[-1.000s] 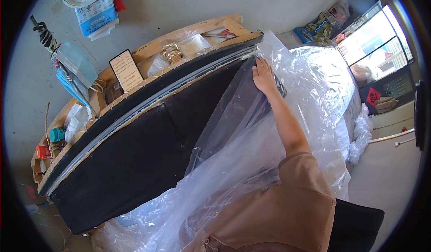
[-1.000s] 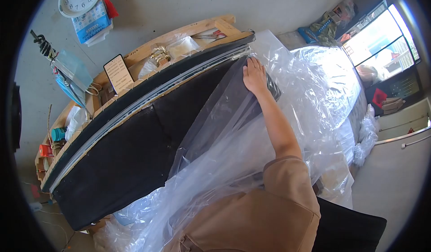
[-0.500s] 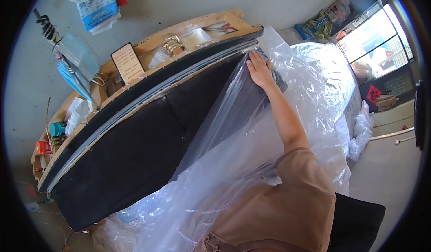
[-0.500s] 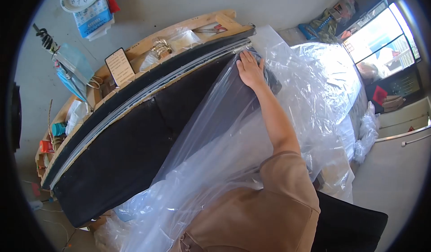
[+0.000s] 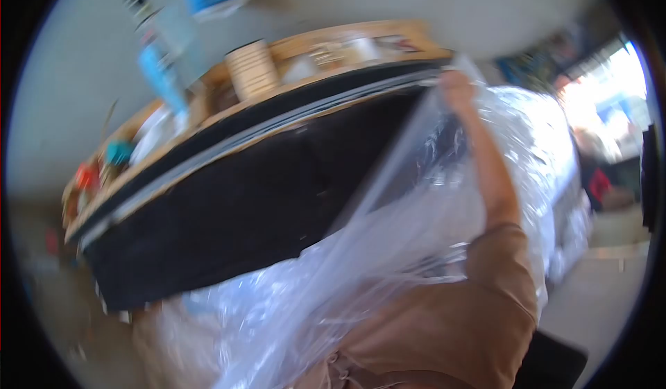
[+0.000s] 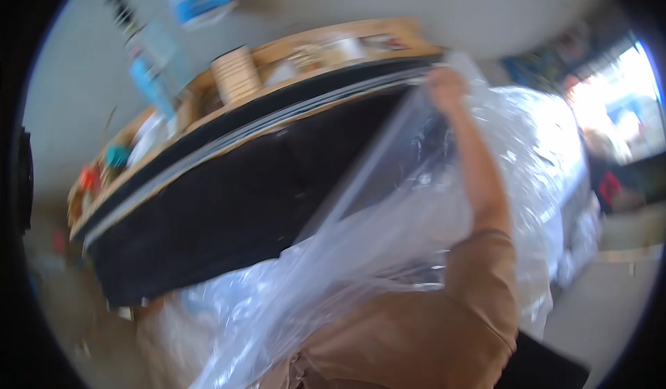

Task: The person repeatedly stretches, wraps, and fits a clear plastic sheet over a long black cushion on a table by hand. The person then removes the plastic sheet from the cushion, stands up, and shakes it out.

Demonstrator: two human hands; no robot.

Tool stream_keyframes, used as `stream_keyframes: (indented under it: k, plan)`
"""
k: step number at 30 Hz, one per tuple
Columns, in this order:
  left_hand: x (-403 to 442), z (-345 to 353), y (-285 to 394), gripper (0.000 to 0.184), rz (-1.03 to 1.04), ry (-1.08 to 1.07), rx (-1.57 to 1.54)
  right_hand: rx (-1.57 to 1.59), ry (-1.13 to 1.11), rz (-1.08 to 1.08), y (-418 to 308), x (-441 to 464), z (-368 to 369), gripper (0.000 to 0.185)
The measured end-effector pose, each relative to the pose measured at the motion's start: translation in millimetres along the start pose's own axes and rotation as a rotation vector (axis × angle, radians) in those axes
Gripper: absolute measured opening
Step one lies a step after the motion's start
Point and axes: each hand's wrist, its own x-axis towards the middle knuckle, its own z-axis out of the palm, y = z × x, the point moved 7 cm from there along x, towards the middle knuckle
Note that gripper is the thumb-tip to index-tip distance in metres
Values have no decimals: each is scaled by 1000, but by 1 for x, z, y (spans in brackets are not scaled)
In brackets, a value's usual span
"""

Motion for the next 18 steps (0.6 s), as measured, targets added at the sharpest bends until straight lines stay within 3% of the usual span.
stream_keyframes:
  k: [1, 3, 4, 5, 6, 7, 8, 9, 10, 12, 13, 15, 16, 18]
  plan:
    - [14, 2, -20, 35, -122, -101, -148, 292, 78, 89, 20, 15, -15, 28]
    - [33, 24, -57, 36, -558, -361, -492, -14, 197, -236, 89, 87, -51, 27]
    - [29, 33, -44, 37, -637, -402, -557, -245, 263, -422, 133, 121, -56, 26]
    - [20, 39, -27, 37, -625, -380, -567, -486, 366, -542, 180, 140, -57, 27]
    - [29, 64, 24, 38, -290, -216, -457, -662, 584, -658, 225, 140, -64, 27]
    - [26, 87, 81, 38, 15, -10, -286, -896, 403, -285, 315, 150, -28, 29]
    - [23, 126, 108, 39, 129, -6, -206, -650, 155, 31, 393, 137, 1, 31]
    - [1, 150, 147, 38, 147, 118, -201, -651, 152, 88, 420, 105, 10, 29]
    - [-16, 172, 188, 35, 142, -7, -243, -653, 148, 145, 441, 71, 18, 28]
    - [-9, 223, 202, 25, 167, -34, -461, -531, 76, 304, 425, 23, 6, 27]
    - [-25, 236, 222, 21, -102, -242, -694, -502, 59, 337, 420, 15, 6, 27]
    - [-52, 236, 279, 16, -273, -544, -931, -482, 34, 354, 419, 12, 8, 26]
    - [-54, 240, 286, 14, -301, -536, -1018, -480, 28, 354, 420, 15, 9, 26]
    - [-59, 245, 303, 13, -231, -588, -817, -475, 7, 345, 414, 23, 18, 25]
